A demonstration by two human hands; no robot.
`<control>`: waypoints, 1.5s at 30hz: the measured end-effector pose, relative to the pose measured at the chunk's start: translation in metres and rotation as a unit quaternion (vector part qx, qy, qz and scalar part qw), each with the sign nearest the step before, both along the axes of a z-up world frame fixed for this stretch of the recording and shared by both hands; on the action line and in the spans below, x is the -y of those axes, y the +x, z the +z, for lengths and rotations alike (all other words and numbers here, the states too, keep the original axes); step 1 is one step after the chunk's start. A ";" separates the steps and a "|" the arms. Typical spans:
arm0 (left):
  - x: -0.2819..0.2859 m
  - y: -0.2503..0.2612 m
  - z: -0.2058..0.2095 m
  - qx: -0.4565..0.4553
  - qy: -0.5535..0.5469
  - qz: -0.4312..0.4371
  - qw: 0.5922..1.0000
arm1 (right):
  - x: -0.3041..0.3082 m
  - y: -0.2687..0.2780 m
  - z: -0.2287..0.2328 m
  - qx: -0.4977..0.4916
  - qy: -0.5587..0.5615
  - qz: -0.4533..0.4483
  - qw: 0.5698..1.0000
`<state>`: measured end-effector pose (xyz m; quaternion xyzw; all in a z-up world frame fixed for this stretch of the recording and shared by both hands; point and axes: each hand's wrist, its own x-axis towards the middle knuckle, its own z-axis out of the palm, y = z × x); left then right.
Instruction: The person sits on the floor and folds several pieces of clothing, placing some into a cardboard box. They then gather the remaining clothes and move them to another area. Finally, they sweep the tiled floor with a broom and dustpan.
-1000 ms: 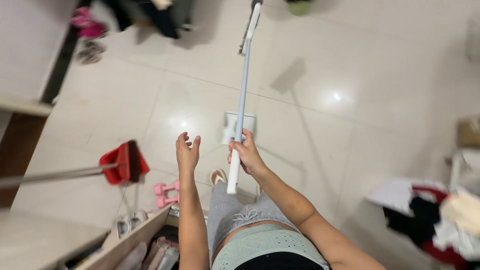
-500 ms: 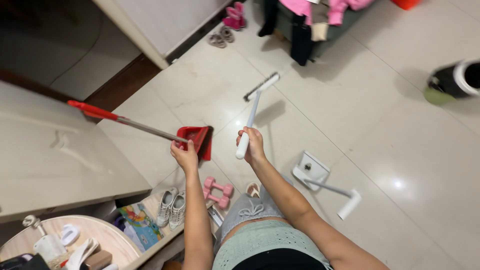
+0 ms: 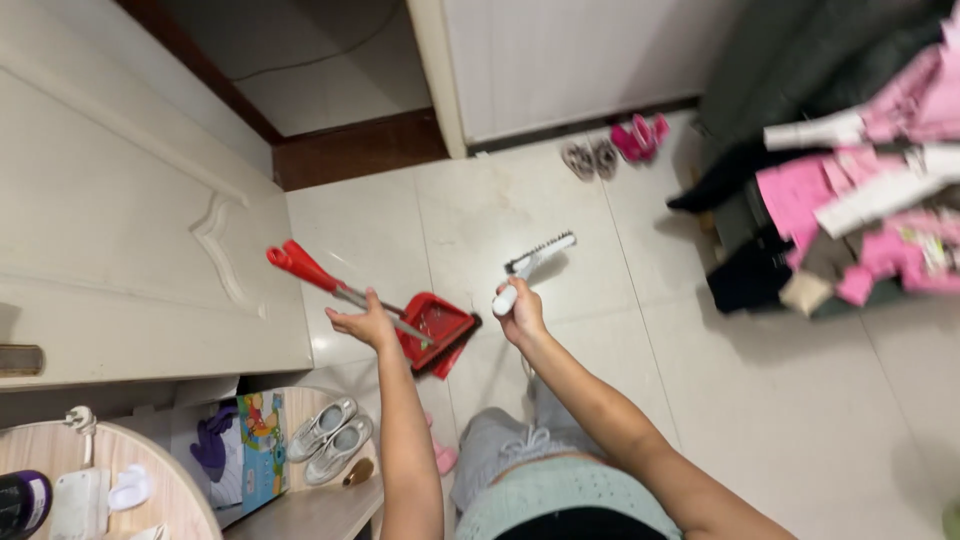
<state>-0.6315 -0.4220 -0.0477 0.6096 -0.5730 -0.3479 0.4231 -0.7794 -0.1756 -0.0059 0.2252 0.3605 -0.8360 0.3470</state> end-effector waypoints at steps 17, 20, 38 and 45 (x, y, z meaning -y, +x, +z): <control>0.135 -0.083 0.005 -0.069 0.021 0.126 0.989 | 0.231 -0.167 -0.021 0.037 0.042 0.099 0.993; 0.154 -0.114 0.034 -0.073 0.018 0.067 0.995 | 0.261 -0.186 -0.014 0.036 0.048 0.103 0.993; 0.428 -0.379 0.070 -0.142 0.045 -0.181 0.972 | 0.508 -0.355 -0.035 0.144 -0.023 0.104 0.984; 0.522 -0.448 -0.011 -0.190 0.072 -0.239 0.949 | 0.580 -0.391 -0.057 0.127 0.004 0.040 0.991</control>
